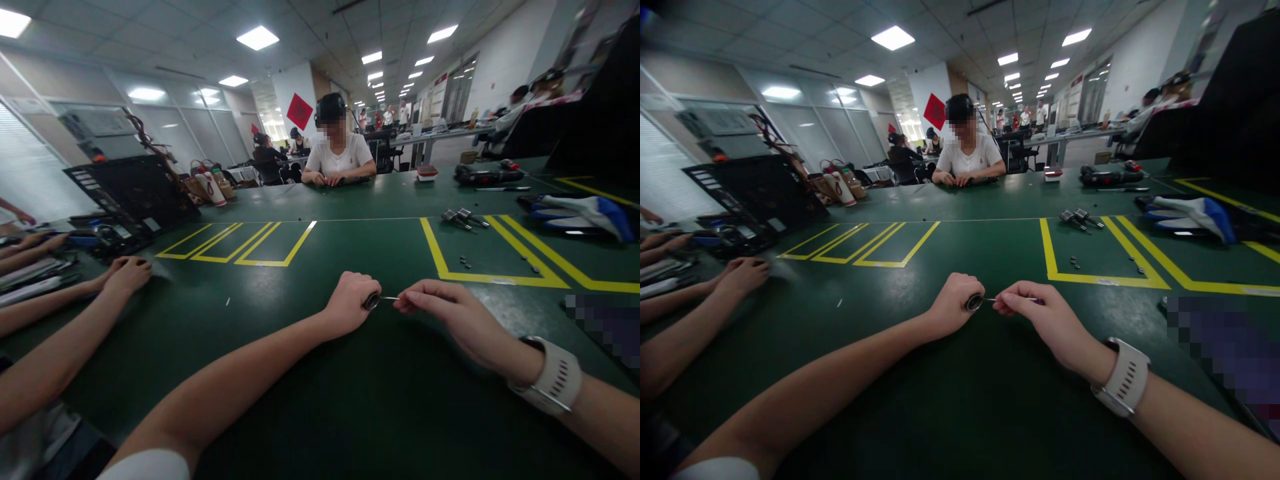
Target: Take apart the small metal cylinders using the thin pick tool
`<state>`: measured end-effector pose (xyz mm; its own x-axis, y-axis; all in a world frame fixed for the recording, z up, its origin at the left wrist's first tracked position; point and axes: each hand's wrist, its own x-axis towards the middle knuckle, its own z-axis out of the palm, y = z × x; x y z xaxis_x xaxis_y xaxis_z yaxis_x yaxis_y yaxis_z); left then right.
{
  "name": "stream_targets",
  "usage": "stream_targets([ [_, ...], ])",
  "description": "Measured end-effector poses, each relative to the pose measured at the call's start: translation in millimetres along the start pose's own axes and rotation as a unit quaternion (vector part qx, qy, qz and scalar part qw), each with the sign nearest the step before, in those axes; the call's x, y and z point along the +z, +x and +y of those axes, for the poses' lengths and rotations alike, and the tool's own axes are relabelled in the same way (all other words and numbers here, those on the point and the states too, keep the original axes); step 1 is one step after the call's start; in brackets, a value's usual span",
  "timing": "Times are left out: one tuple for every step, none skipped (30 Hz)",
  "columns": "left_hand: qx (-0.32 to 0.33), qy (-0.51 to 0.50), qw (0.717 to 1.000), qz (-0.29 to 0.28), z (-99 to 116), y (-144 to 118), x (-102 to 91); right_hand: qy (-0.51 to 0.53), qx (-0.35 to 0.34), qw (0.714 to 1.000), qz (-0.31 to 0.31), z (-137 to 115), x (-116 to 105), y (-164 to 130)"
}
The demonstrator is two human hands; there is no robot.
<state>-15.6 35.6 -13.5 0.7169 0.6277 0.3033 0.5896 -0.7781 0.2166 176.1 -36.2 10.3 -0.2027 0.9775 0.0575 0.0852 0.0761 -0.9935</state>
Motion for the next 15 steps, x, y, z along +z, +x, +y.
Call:
stream_targets([
  [-0.001,-0.004,1.000,0.000,-0.1,0.3,0.0,0.042,0.016,0.999,-0.001,2.7,-2.0,1.5],
  [-0.005,-0.011,1.000,0.003,-0.5,0.7,0.2,0.076,0.031,0.997,-0.001,4.9,-3.7,2.6],
  [-0.012,-0.020,1.000,0.007,-1.2,1.2,0.5,0.102,0.044,0.994,0.000,6.5,-5.0,3.3],
  [-0.020,-0.030,0.999,0.012,-2.0,1.8,0.9,0.120,0.052,0.991,0.001,7.5,-5.8,3.6],
  [-0.029,-0.041,0.999,0.017,-2.9,2.3,1.2,0.133,0.058,0.989,0.001,8.0,-6.4,3.6],
  [-0.040,-0.053,0.998,0.020,-3.8,2.9,1.6,0.142,0.061,0.988,0.000,8.1,-6.6,3.5],
  [-0.051,-0.068,0.996,0.022,-4.7,3.4,1.8,0.148,0.063,0.987,-0.001,8.1,-6.7,3.3],
  [-0.061,-0.087,0.994,0.022,-5.5,3.9,2.0,0.152,0.064,0.986,-0.001,8.1,-6.7,3.0],
  [-0.071,-0.108,0.991,0.023,-6.2,4.3,2.1,0.154,0.064,0.986,-0.001,8.2,-6.6,2.8],
  [-0.080,-0.131,0.988,0.025,-6.8,4.6,2.3,0.156,0.063,0.986,-0.001,8.5,-6.5,2.7],
  [-0.088,-0.153,0.984,0.027,-7.2,4.9,2.5,0.157,0.061,0.986,0.000,8.8,-6.4,2.5],
  [-0.094,-0.173,0.980,0.031,-7.6,5.1,2.7,0.157,0.058,0.986,0.003,9.1,-6.3,2.4],
  [-0.098,-0.188,0.977,0.034,-7.8,5.2,3.0,0.157,0.057,0.986,0.005,9.5,-6.1,2.3],
  [-0.100,-0.199,0.974,0.038,-8.0,5.3,3.3,0.155,0.056,0.986,0.006,9.7,-5.8,2.1],
  [-0.099,-0.205,0.973,0.041,-8.1,5.3,3.5,0.152,0.055,0.987,0.006,9.7,-5.5,1.9],
])
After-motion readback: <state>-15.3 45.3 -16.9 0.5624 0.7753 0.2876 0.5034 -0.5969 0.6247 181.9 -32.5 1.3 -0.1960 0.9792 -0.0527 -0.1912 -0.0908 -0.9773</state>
